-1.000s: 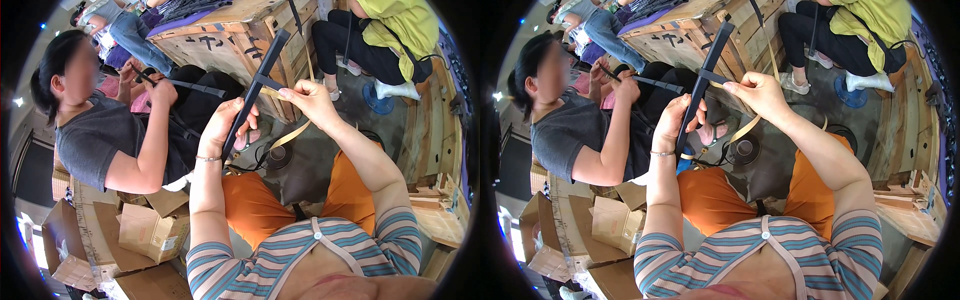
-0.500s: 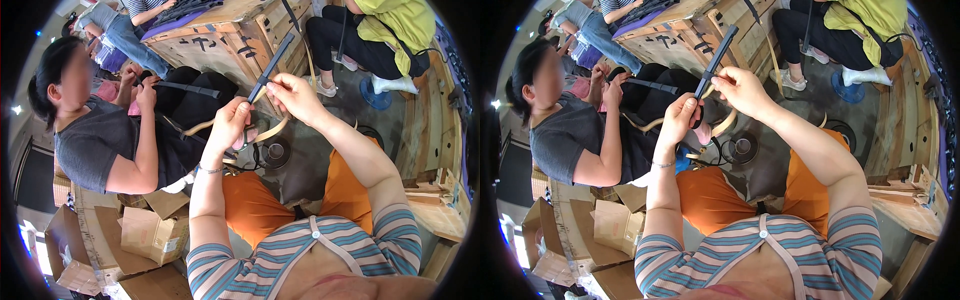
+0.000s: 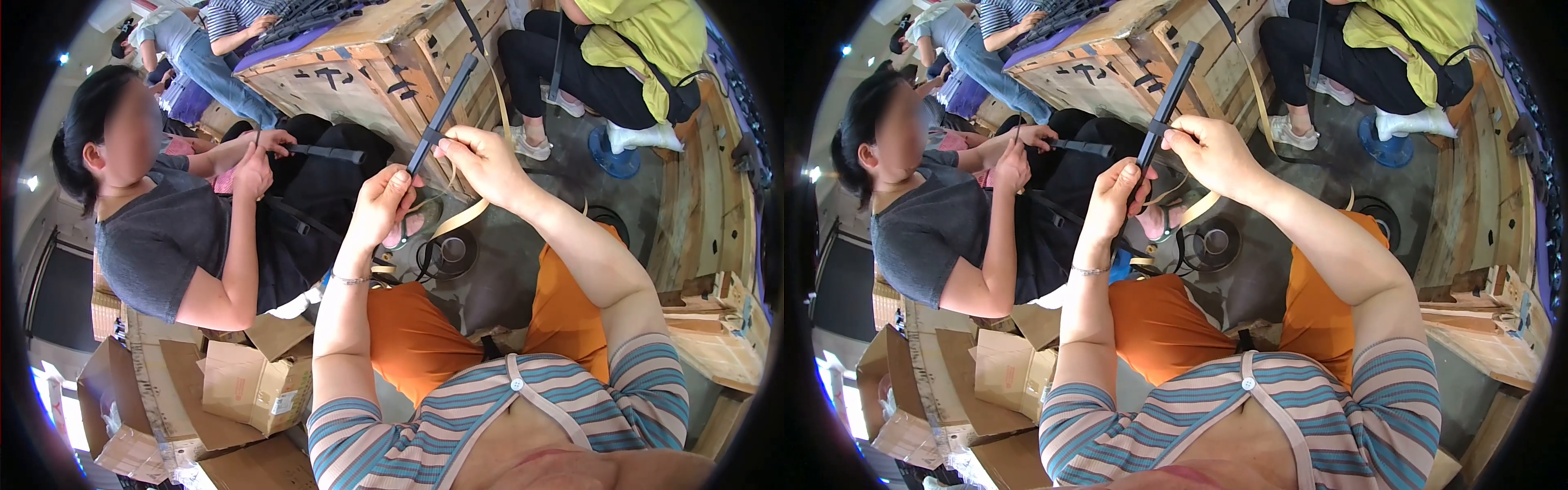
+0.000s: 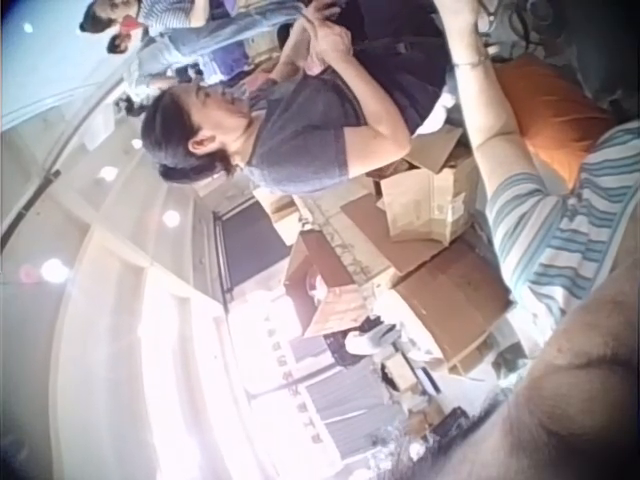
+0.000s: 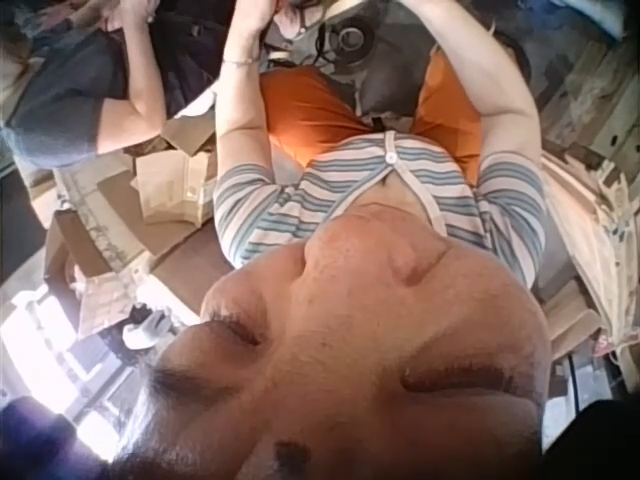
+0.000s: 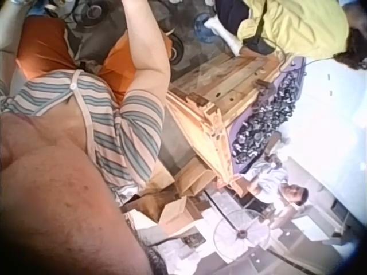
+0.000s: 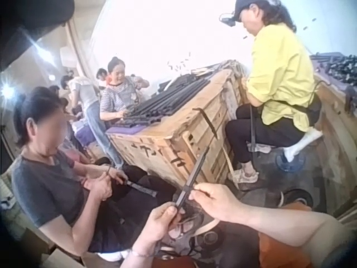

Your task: The recorder is applying adhesive strips to black rods as part of a manual manufacturing process.

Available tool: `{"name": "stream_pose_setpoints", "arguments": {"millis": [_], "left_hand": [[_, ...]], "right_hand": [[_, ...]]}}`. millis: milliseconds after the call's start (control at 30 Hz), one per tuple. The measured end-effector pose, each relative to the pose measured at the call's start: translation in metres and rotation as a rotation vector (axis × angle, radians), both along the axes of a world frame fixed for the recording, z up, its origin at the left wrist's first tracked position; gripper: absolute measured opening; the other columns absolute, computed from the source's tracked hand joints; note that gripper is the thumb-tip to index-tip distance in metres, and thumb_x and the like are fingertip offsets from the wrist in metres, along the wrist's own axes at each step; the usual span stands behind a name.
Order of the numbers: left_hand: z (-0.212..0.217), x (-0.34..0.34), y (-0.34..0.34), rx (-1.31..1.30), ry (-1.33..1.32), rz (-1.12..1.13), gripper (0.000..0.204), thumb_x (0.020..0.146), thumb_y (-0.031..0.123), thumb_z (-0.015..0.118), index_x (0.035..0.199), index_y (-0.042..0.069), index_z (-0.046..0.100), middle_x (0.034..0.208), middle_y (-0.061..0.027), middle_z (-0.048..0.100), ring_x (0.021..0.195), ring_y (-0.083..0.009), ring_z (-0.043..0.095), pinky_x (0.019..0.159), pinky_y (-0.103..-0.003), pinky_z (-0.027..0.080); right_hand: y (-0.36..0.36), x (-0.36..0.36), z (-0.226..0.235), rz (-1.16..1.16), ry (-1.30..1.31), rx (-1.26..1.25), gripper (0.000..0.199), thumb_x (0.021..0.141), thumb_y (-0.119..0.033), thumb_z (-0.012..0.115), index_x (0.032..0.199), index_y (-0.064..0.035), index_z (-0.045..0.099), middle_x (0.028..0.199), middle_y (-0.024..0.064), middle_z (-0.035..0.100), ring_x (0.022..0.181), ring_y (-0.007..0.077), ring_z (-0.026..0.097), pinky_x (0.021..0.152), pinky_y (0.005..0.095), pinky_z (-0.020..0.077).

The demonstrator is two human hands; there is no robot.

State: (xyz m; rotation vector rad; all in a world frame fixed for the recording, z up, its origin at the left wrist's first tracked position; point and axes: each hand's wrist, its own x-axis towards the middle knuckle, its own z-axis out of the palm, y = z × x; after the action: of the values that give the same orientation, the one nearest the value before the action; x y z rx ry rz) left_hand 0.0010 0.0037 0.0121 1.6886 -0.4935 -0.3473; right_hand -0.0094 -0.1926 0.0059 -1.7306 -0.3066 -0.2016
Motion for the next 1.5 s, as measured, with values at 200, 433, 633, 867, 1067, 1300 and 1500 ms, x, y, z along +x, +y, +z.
{"name": "stream_pose_setpoints", "arguments": {"millis": [200,433,633,867,1067,1300,1500], "left_hand": [[-0.001,-0.003,0.000,0.131,-0.144,0.100,0.032,0.094,0.030,0.042,0.089,0.001,0.053,0.056,0.0037,0.040,0.047,-0.0033,0.031,0.043,-0.018,0.026],[-0.001,-0.007,-0.006,0.331,-0.481,0.259,0.024,0.092,0.022,0.046,0.088,0.000,0.055,0.058,0.0023,0.044,0.051,-0.0046,0.037,0.047,-0.020,0.031],[0.004,-0.010,-0.010,0.484,-0.664,0.353,0.017,0.087,0.020,0.051,0.087,0.003,0.053,0.058,-0.0137,0.053,0.053,-0.0303,0.056,0.050,-0.036,0.043],[0.005,-0.014,-0.014,0.603,-0.858,0.374,0.016,0.086,0.019,0.051,0.086,0.002,0.050,0.063,-0.0166,0.055,0.060,-0.0353,0.057,0.053,-0.041,0.044],[-0.016,-0.002,-0.012,0.478,-0.498,0.342,0.020,0.090,0.019,0.047,0.084,0.000,0.053,0.057,-0.0114,0.051,0.055,-0.0235,0.051,0.049,-0.034,0.040],[-0.015,0.002,-0.028,0.430,-0.424,0.275,0.030,0.093,0.026,0.043,0.081,0.002,0.054,0.054,0.0018,0.041,0.048,-0.0050,0.036,0.043,-0.021,0.030],[0.034,0.010,-0.019,-0.360,0.043,0.002,0.041,0.094,0.039,0.034,0.086,0.001,0.049,0.053,0.0002,0.040,0.041,-0.0072,0.033,0.037,-0.021,0.026]], "right_hand": [[0.000,0.001,0.000,-0.014,0.012,-0.026,0.020,0.088,-0.017,0.050,0.083,0.0005,0.059,0.070,0.0024,0.058,0.068,0.0057,0.049,0.063,0.0207,0.0383],[0.001,0.006,-0.005,-0.019,0.024,-0.017,0.021,0.088,-0.016,0.050,0.083,0.0018,0.060,0.075,0.0023,0.061,0.075,0.0055,0.052,0.069,0.0212,0.0408],[0.006,0.009,-0.009,-0.030,-0.032,0.044,0.018,0.088,-0.012,0.051,0.088,0.0025,0.062,0.079,0.0033,0.063,0.078,0.0057,0.054,0.072,0.0206,0.0418],[0.008,0.012,-0.007,-0.097,-0.031,0.094,0.016,0.083,-0.010,0.054,0.085,0.0029,0.063,0.075,0.0031,0.064,0.073,0.0065,0.056,0.069,0.0206,0.0429],[0.019,0.025,-0.020,-0.255,0.064,0.039,0.020,0.077,-0.021,0.056,0.081,-0.0038,0.066,0.059,0.0101,0.059,0.054,0.0169,0.057,0.053,0.0282,0.0430],[0.008,0.052,-0.074,-0.310,0.204,0.211,0.020,0.074,-0.019,0.056,0.077,-0.0019,0.065,0.064,0.0168,0.060,0.060,0.0236,0.060,0.056,0.0339,0.0442],[-0.003,0.051,-0.063,-0.211,0.336,0.133,0.019,0.085,-0.020,0.053,0.080,-0.0043,0.061,0.065,-0.0005,0.053,0.055,0.0089,0.046,0.050,0.0250,0.0351]]}}
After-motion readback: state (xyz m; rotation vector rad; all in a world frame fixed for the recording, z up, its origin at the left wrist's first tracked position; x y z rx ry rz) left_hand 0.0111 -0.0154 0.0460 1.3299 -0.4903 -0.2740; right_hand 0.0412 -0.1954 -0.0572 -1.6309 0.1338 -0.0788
